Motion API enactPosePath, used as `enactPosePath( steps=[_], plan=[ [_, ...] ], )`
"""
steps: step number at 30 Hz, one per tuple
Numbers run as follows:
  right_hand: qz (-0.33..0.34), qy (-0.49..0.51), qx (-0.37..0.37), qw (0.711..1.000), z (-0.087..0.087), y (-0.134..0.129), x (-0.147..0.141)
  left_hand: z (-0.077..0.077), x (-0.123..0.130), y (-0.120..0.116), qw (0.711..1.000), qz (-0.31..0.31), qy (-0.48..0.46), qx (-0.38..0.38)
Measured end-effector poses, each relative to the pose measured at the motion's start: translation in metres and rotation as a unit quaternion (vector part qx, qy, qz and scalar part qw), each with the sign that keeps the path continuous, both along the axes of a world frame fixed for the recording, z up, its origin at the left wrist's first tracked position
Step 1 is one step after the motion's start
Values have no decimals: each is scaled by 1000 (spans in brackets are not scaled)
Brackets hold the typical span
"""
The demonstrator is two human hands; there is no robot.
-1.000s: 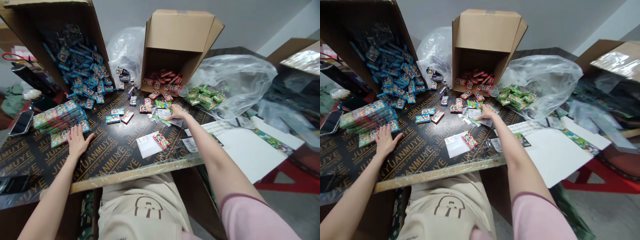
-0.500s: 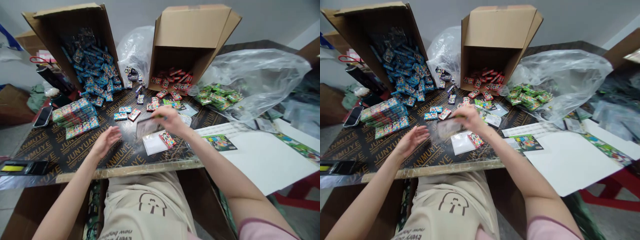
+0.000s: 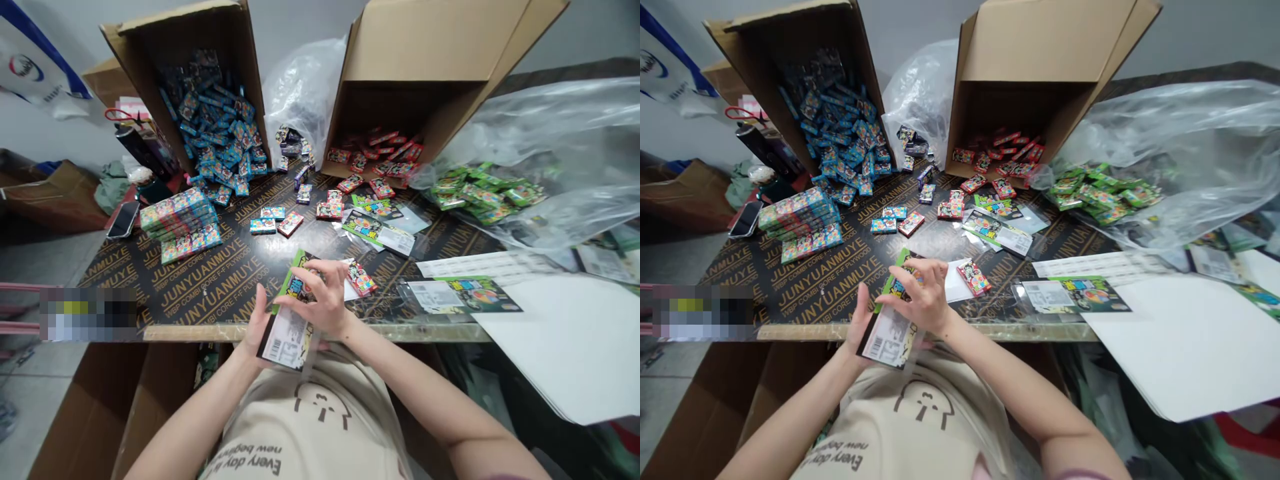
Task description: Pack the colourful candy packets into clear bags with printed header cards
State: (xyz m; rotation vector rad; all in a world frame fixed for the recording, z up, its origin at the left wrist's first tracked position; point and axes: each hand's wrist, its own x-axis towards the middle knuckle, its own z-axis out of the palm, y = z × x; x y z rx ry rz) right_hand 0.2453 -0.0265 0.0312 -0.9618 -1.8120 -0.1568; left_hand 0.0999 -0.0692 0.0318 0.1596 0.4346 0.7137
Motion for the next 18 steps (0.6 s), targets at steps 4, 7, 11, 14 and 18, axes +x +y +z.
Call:
enactPosePath(
  steps=[4, 7, 11, 14, 18],
  plan=[
    [2, 79, -79, 994, -2, 2, 2, -6, 5, -4, 998, 40, 53, -6],
    [9, 166, -167, 972, 0, 8, 7, -6, 1, -2, 992, 87, 92, 25],
    [53, 131, -228, 963, -1, 7, 5, -3, -2, 5, 994, 55, 92, 32],
    [80, 96, -222, 967, -3, 3, 3, 1, -4, 7, 992, 34, 122, 28],
    [82, 161, -252, 951, -1, 5, 9, 1, -9, 5, 980, 51, 171, 84]
  ],
)
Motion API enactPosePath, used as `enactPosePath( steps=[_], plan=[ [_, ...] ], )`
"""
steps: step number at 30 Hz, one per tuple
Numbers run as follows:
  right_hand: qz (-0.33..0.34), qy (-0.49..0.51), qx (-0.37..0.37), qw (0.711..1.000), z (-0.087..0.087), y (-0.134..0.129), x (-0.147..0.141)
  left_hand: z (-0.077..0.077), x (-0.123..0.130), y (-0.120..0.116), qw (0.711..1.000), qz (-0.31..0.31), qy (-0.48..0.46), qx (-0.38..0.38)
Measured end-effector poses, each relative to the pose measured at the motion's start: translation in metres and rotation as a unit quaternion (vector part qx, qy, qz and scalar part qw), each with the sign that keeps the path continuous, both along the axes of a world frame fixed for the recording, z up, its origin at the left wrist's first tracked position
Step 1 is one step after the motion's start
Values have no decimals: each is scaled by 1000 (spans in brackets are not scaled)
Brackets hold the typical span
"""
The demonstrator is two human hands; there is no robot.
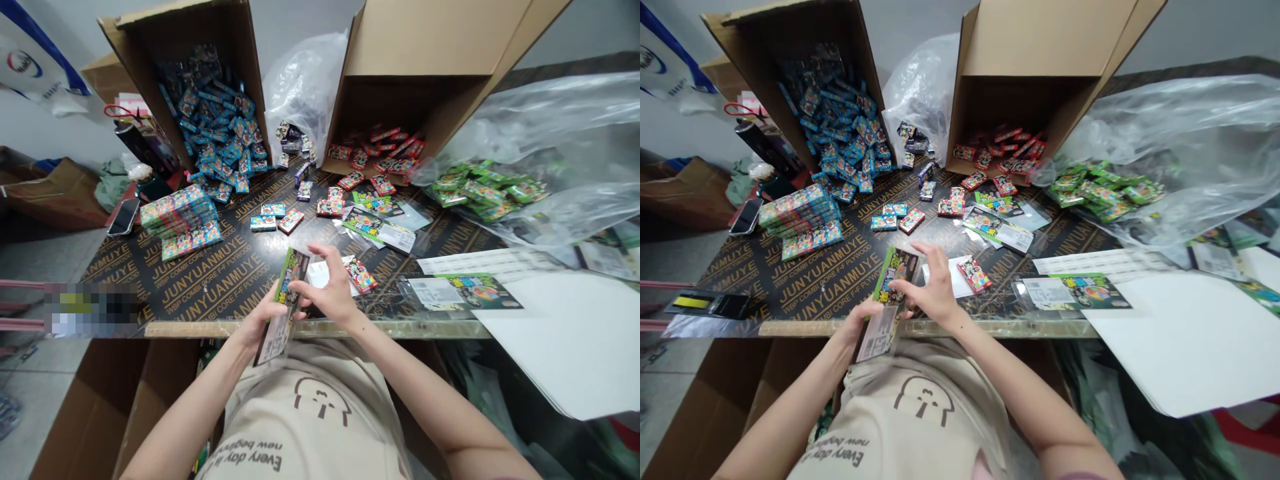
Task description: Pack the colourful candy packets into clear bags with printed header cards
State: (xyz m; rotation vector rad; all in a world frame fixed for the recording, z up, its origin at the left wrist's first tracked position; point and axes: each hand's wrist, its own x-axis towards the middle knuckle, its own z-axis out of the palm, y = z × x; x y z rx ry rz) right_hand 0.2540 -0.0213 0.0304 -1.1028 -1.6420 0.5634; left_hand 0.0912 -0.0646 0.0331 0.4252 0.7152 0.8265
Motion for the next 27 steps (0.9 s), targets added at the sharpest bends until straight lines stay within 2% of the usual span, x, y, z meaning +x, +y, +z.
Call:
enactPosePath(
  steps=[3, 6, 8, 10, 16, 19, 23, 27],
  plan=[
    [64, 18, -60, 996, 6, 5, 6, -5, -3, -3, 999, -6, 39, 23],
    [138, -25, -61, 988, 12, 8, 8, -8, -4, -3, 998, 21, 55, 15],
    [128, -32, -30, 991, 14, 9, 7, -7, -6, -2, 998, 28, 58, 20],
    [98, -4, -19, 995, 16, 8, 6, -4, -8, -1, 997, 9, 65, 38],
    [116, 59, -91, 987, 19, 7, 4, -6, -10, -6, 995, -19, 72, 61],
    [156, 17, -87, 984, 23, 10, 6, -8, -10, -8, 994, -26, 82, 72],
    [255, -103, -50, 960, 30, 12, 10, 2, -8, -6, 988, -19, 95, 120],
    [262, -168, -82, 947, 37, 11, 13, 11, -7, -4, 981, -32, 137, 135]
  ],
)
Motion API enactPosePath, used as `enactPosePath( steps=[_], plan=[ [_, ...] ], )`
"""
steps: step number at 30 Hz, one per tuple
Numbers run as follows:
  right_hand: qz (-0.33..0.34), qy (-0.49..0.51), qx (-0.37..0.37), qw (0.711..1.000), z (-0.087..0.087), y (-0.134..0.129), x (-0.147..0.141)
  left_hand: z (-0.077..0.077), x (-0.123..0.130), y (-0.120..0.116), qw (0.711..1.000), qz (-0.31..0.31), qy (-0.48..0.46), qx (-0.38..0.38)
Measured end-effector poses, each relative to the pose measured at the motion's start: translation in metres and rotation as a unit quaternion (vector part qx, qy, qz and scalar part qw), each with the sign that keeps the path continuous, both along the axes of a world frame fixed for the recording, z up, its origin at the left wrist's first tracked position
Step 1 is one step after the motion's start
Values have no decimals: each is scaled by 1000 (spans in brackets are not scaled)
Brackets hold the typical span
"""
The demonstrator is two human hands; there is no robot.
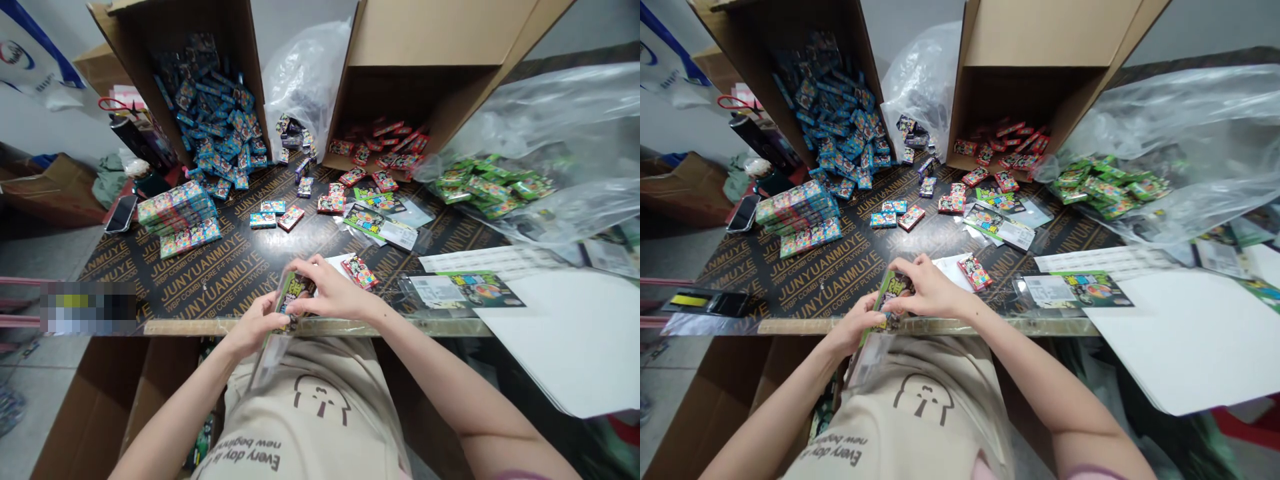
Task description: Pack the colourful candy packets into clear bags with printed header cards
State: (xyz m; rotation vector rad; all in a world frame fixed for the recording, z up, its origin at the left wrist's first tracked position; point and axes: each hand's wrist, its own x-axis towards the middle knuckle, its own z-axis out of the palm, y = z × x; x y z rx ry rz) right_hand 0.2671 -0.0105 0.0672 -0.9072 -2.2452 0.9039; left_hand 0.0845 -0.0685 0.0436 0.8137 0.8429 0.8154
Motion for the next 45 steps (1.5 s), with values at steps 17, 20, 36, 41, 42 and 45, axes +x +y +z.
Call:
enactPosePath(
  steps=[17, 20, 36, 41, 42, 45],
  plan=[
    [-140, 312, -307, 888, -40, 6, -24, -5, -19, 15, 935, 57, 313, 153],
    [-102, 311, -368, 870, -36, 4, -25, -2, -21, 19, 929, 100, 323, 152],
    [-60, 259, -386, 883, -57, -4, -12, -19, -23, 24, 977, 90, 162, 103],
    [-56, 261, -360, 894, -55, -2, -13, -12, -26, 27, 975, 144, 131, 108],
    [-64, 278, -347, 893, -52, 0, -14, -13, -25, 27, 976, 137, 134, 108],
    [-136, 326, -286, 891, -41, 5, -17, -17, -23, 27, 977, 105, 146, 113]
  ],
)
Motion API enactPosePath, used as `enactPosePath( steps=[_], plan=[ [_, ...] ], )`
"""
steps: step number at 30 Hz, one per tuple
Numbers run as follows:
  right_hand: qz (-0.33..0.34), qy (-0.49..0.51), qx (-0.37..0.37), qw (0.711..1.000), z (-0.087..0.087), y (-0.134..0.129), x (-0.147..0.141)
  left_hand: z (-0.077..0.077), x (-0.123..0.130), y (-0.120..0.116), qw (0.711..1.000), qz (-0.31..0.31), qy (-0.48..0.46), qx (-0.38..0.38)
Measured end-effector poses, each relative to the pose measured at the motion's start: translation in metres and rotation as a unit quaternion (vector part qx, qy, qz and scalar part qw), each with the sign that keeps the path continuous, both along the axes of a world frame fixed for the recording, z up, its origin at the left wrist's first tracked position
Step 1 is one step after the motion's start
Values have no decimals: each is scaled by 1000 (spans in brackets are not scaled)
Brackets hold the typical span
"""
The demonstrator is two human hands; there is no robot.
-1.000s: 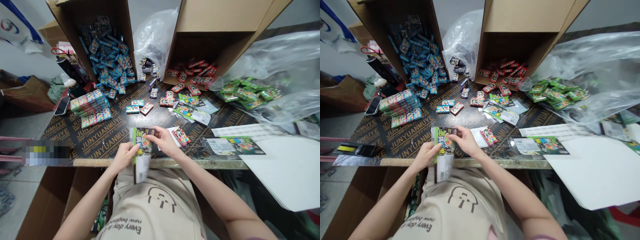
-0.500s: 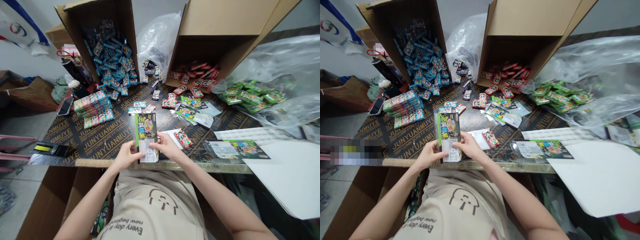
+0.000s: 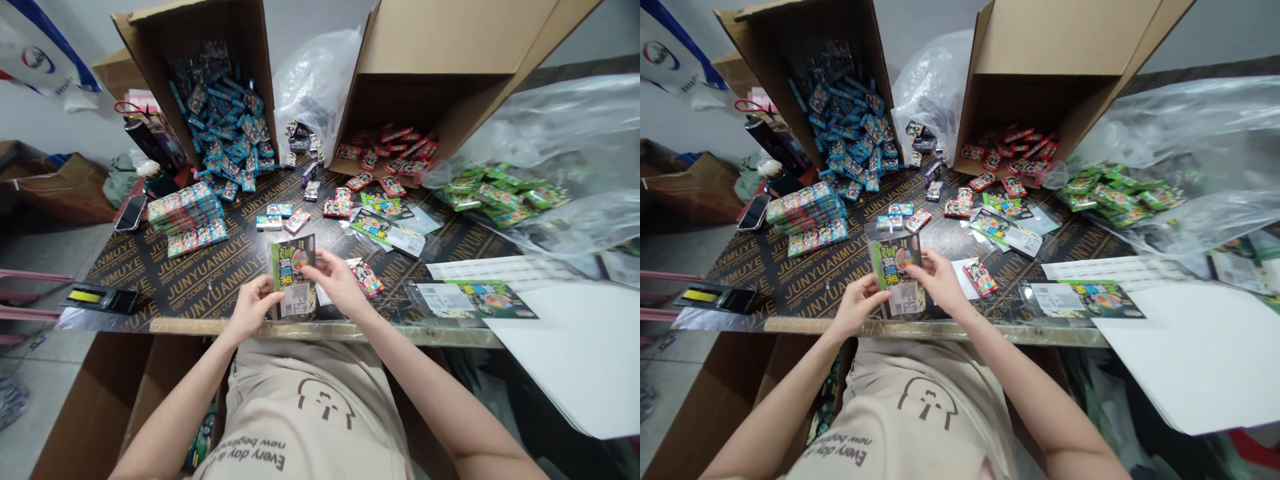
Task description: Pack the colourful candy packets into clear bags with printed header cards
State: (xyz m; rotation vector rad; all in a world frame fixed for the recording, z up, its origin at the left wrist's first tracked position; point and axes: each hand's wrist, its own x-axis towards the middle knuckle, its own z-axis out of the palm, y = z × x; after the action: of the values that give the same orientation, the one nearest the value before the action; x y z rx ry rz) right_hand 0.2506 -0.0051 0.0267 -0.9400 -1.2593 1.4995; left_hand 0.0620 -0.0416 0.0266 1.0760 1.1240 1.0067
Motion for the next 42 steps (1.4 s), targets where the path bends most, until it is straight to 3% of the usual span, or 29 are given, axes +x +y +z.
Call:
enactPosePath(
  steps=[3, 6, 12, 15, 18, 21, 25, 29, 32, 34, 38, 42],
  plan=[
    [-67, -26, 37, 997, 7, 0, -5, -3, 3, 3, 999, 20, 9, 22],
    [-78, -27, 59, 995, 9, -3, -10, -4, 4, 6, 998, 53, -19, 42],
    [-116, 55, 26, 991, 26, 0, -21, -3, 15, 0, 999, 7, -40, 19],
    [-131, 83, -12, 988, 33, 2, -29, 9, 26, -2, 991, 79, -107, 21],
    [-131, 95, -34, 986, 34, 0, -36, 25, 33, 1, 965, 156, -210, -22],
    [-139, 120, -36, 982, 31, -4, -42, 33, 32, 10, 954, 183, -228, -73],
    [-115, 146, -41, 982, 29, -4, -41, 36, 21, 19, 969, 165, -177, -41],
    [-117, 117, -2, 986, 31, 0, -30, 49, 8, 14, 984, 137, 0, 115],
    [-120, 34, 78, 989, 32, -2, -16, 62, 3, 6, 936, 105, 188, 278],
    [-109, -13, 131, 985, 30, -6, -8, 68, 0, 5, 908, 77, 245, 331],
    [-93, -55, 186, 977, 29, -10, 2, 71, -5, 9, 919, 63, 261, 290],
    [-75, -73, 129, 986, 40, -8, 3, 78, -7, 18, 951, 40, 233, 201]
  ],
)
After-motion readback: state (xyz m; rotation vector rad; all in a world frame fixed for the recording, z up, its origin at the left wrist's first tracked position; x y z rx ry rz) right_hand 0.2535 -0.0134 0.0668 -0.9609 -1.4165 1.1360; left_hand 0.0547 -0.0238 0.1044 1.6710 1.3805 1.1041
